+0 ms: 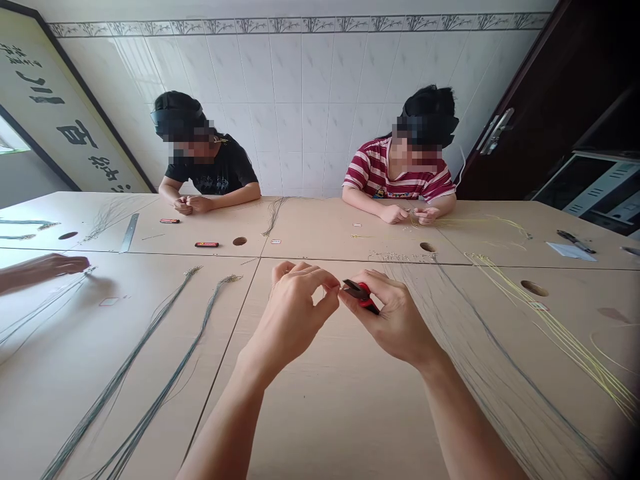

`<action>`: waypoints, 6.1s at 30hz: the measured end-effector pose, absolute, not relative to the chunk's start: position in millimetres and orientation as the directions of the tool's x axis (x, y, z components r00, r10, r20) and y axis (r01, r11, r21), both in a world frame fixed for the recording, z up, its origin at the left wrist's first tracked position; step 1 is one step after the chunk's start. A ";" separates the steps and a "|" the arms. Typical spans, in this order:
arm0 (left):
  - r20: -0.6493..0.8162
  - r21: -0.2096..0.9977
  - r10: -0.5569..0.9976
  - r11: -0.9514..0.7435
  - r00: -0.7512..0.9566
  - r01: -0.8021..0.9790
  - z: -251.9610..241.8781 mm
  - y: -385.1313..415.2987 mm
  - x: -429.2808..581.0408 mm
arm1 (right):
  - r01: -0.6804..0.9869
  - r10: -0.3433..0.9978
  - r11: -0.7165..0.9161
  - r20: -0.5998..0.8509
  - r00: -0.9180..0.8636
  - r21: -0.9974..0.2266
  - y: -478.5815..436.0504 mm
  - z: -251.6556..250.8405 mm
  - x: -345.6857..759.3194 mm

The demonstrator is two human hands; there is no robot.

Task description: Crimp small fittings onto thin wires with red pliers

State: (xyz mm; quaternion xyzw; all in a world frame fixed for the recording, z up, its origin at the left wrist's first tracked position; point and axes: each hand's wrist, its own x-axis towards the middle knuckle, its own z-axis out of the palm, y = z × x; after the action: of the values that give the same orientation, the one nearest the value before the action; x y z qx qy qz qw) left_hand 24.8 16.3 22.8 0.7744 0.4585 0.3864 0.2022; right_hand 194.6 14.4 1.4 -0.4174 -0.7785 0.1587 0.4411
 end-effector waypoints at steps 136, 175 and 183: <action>-0.034 0.920 0.971 -0.062 0.236 0.386 2.4 37.7 -21.6 | 0.523 0.853 0.439 0.521 0.013 -0.730 27.6 -4.7 222.2; 0.084 0.809 0.909 -0.302 0.408 0.505 49.1 71.2 45.1 | 0.542 0.755 0.655 0.418 -0.506 -0.527 63.8 24.9 246.4; 0.090 0.904 0.932 -0.224 0.352 0.363 61.0 76.9 52.9 | -0.012 0.947 0.259 0.257 -0.195 -0.966 65.5 14.8 238.1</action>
State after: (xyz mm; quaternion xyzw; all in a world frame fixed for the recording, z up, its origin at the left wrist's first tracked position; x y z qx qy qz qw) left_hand 52.9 76.9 61.0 0.7059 0.4585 0.3373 0.4216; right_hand 238.1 65.5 14.8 -0.3823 -0.6111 0.4735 0.5061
